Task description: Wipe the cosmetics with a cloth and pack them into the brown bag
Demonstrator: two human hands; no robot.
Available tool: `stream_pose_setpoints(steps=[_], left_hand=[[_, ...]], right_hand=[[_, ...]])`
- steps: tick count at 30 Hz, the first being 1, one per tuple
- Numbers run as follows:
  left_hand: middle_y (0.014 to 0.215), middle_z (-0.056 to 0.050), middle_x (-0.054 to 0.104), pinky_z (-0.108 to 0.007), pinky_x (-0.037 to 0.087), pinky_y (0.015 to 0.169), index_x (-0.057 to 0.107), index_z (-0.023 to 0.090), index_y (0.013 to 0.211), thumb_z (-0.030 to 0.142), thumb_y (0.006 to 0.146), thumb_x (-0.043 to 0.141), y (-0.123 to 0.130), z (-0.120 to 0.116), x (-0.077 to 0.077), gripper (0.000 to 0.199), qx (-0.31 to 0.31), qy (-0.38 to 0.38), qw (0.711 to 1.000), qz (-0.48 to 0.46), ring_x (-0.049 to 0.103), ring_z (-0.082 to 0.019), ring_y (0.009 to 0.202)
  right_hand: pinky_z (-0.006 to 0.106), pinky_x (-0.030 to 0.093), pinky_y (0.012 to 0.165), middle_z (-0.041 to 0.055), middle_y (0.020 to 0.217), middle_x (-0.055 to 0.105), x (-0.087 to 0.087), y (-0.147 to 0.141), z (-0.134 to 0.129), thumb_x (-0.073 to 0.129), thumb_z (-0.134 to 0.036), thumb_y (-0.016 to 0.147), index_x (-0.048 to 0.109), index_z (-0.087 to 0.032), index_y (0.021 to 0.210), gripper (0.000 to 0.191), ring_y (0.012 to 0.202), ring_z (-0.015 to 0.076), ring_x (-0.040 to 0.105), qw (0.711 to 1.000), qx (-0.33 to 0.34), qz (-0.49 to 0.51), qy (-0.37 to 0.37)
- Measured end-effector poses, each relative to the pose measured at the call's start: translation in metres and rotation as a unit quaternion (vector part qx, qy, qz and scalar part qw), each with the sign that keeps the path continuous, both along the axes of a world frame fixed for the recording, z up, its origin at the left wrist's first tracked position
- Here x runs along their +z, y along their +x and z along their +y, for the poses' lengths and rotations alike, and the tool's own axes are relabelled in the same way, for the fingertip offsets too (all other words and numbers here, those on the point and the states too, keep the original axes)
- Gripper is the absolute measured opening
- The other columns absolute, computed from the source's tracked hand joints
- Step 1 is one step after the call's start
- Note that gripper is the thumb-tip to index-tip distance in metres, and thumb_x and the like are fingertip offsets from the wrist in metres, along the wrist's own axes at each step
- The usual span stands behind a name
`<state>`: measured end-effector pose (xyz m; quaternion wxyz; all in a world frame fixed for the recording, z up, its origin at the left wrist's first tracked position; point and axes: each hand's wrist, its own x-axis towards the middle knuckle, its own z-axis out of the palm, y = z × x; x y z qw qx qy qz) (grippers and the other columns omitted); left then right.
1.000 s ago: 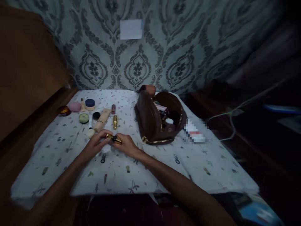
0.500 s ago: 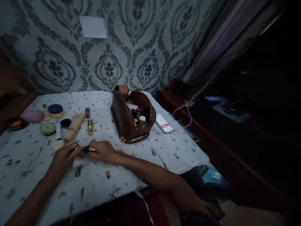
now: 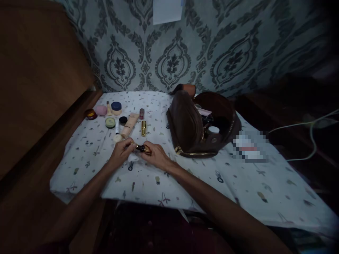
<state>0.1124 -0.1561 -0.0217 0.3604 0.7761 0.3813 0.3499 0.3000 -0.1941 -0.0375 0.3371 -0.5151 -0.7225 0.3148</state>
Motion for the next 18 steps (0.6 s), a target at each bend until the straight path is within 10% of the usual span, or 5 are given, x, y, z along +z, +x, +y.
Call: stream_pose_setpoints(steps=[8,18], left_hand=[[0.063,0.003,0.049,-0.026,0.036,0.062,0.051,0.019,0.067,0.046,0.095,0.042,-0.0005,0.0012,0.0004,0.039,0.009,0.005,1.000,0.011,0.045,-0.013,0.061],[0.069,0.002,0.051,-0.027,0.037,0.064,0.050,0.020,0.074,0.046,0.097,0.042,-0.0016,0.0001,0.0003,0.036,0.004,-0.007,1.000,0.011,0.047,-0.014,0.066]], right_hand=[[0.027,0.036,0.066,-0.0035,0.075,0.054,-0.0008,0.0054,-0.0026,0.051,-0.042,0.090,0.042,-0.024,0.104,0.025,0.065,0.0151,0.050,0.999,0.044,0.032,0.004],[0.025,0.036,0.064,-0.0050,0.074,0.050,-0.0030,0.0064,-0.0019,0.054,-0.042,0.090,0.042,-0.023,0.097,0.024,0.065,0.0137,0.047,0.996,0.037,0.076,0.017]])
